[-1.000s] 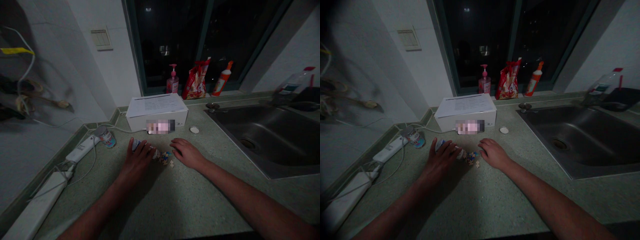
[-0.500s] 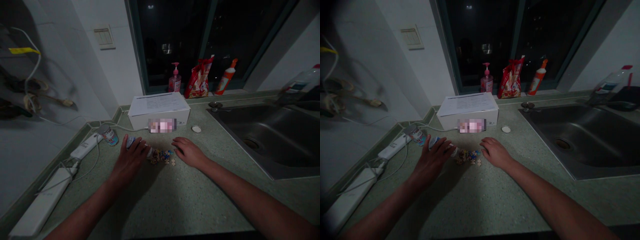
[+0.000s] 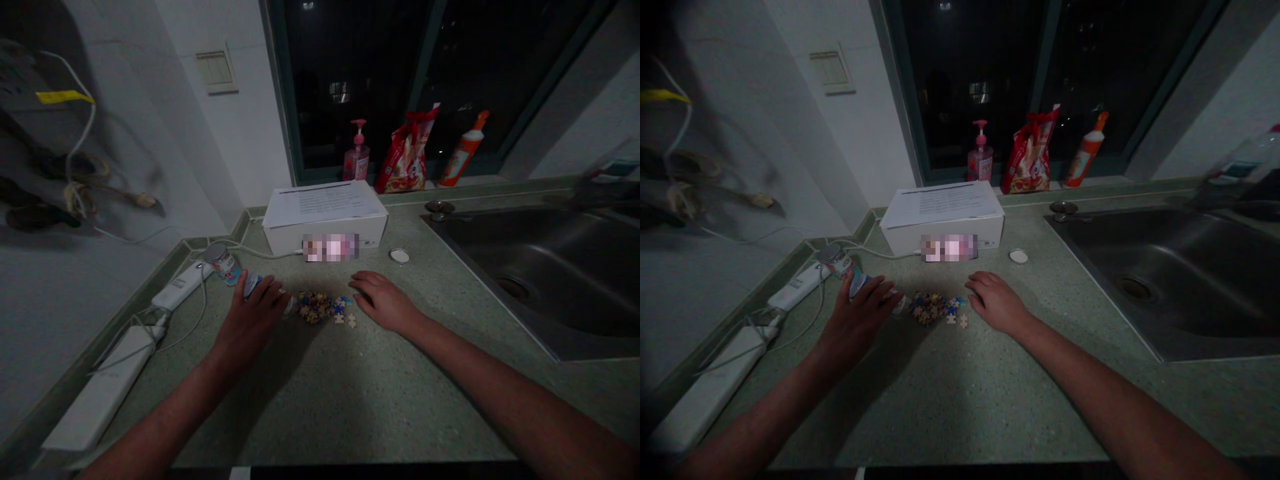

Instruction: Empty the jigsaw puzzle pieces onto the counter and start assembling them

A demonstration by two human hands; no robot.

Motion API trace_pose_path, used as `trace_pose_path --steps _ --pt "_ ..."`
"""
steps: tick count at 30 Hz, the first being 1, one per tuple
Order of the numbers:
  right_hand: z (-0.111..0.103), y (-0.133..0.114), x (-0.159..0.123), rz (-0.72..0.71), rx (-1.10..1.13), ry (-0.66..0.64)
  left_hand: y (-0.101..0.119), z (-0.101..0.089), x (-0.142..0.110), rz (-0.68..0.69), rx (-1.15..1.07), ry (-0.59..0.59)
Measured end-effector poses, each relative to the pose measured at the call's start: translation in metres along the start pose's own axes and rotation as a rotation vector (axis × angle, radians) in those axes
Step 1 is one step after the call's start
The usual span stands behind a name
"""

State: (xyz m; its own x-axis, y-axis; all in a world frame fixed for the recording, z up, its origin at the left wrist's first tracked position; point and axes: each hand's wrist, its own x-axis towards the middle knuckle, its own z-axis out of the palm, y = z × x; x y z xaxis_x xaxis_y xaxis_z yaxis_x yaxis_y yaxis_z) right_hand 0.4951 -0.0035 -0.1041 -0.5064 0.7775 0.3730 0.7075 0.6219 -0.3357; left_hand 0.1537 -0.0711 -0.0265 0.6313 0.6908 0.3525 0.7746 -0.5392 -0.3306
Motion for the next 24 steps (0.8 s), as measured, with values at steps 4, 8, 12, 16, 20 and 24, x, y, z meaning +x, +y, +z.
trace_pose_path --steps 4,8,12,16,20,24 --pt "0.001 0.001 0.0 -0.002 0.01 0.01 -0.003 -0.001 -0.003 -0.007 0.014 -0.003" --pt "0.0 0.001 0.0 -0.004 0.004 0.01 -0.008 -0.003 -0.008 0.015 0.076 -0.033" --pt "0.001 0.001 0.0 -0.005 -0.012 0.008 -0.012 -0.004 -0.013 0.011 0.061 -0.04" --pt "0.001 0.001 0.0 -0.011 -0.027 0.001 -0.013 -0.007 -0.015 0.023 0.07 -0.028" --pt "0.0 0.001 0.0 -0.016 -0.023 0.002 -0.02 -0.012 -0.01 0.055 0.066 -0.025" --pt "-0.001 0.0 0.0 -0.015 -0.019 0.002 -0.029 -0.005 -0.008 -0.059 -0.036 0.022"
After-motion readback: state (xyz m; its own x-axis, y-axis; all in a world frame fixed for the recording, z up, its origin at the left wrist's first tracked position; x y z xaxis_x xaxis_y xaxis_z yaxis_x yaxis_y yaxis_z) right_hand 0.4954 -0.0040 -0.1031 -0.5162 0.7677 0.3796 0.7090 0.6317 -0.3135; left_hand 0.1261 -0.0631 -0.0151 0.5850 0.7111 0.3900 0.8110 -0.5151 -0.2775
